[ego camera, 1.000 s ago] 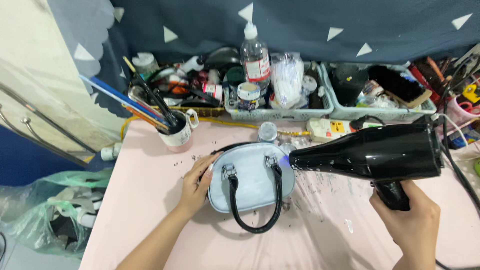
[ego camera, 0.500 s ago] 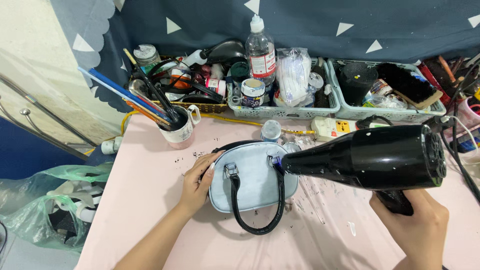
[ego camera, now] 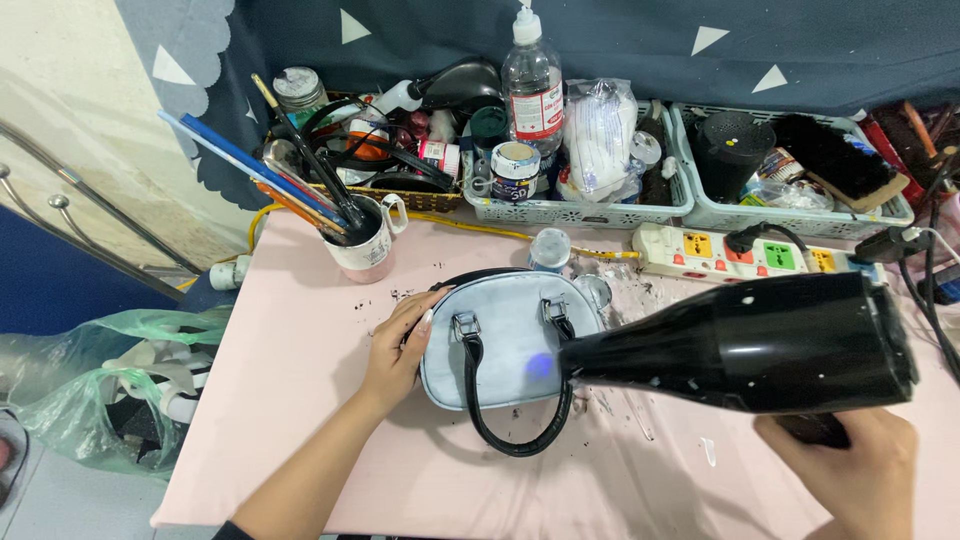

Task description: The person applies a liquid coating to the metal hardware of a blue handbag using a fine brush and dries the work with a hairdryer.

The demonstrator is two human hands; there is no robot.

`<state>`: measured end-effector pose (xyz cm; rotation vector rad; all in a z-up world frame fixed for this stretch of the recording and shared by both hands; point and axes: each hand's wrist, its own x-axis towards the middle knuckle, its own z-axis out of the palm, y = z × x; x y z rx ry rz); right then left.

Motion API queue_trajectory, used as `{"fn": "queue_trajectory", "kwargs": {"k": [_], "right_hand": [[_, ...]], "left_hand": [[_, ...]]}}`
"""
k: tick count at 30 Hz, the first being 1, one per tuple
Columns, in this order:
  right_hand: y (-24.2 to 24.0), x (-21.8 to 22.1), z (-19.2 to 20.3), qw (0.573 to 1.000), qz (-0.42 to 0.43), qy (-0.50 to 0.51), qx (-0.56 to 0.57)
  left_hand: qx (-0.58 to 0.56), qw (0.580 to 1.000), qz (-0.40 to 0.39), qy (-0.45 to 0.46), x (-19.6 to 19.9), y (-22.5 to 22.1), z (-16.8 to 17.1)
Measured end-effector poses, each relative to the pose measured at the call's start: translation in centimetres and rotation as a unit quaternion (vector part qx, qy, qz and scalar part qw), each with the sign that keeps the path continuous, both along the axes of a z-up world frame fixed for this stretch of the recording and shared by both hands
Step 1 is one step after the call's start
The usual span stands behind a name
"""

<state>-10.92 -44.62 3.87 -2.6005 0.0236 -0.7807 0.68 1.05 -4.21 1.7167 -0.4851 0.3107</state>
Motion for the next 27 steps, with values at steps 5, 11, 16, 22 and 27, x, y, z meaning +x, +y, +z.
{"fn": "queue_trajectory", "kwargs": {"k": [5, 11, 16, 22, 27], "right_hand": [[0.4, 0.9, -0.7, 0.997, 0.008, -0.067, -0.04], [2.3, 2.1, -0.6, 0.991, 0.092, -0.088, 0.046], [0.9, 0.3, -0.7, 0.997, 0.032, 0.018, 0.064], [0.7, 0.3, -3.1, 0.955, -0.066, 0.047, 0.286], [-0.1, 1.6, -4.7, 0.893, -0.092, 0.144, 0.416]], "left_hand": [[0.002, 1.0, 0.002, -0.005, 0.1, 0.1, -0.2], [-0.004, 1.0, 0.003, -0.009, 0.1, 0.1, -0.3], [0.0, 1.0, -0.002, -0.008, 0.0, 0.1, -0.2], [-0.001, 1.0, -0.002, -0.017, 0.1, 0.1, -0.4], [-0.051, 0.998, -0.016, 0.02, 0.3, -0.1, -1.0]]}}
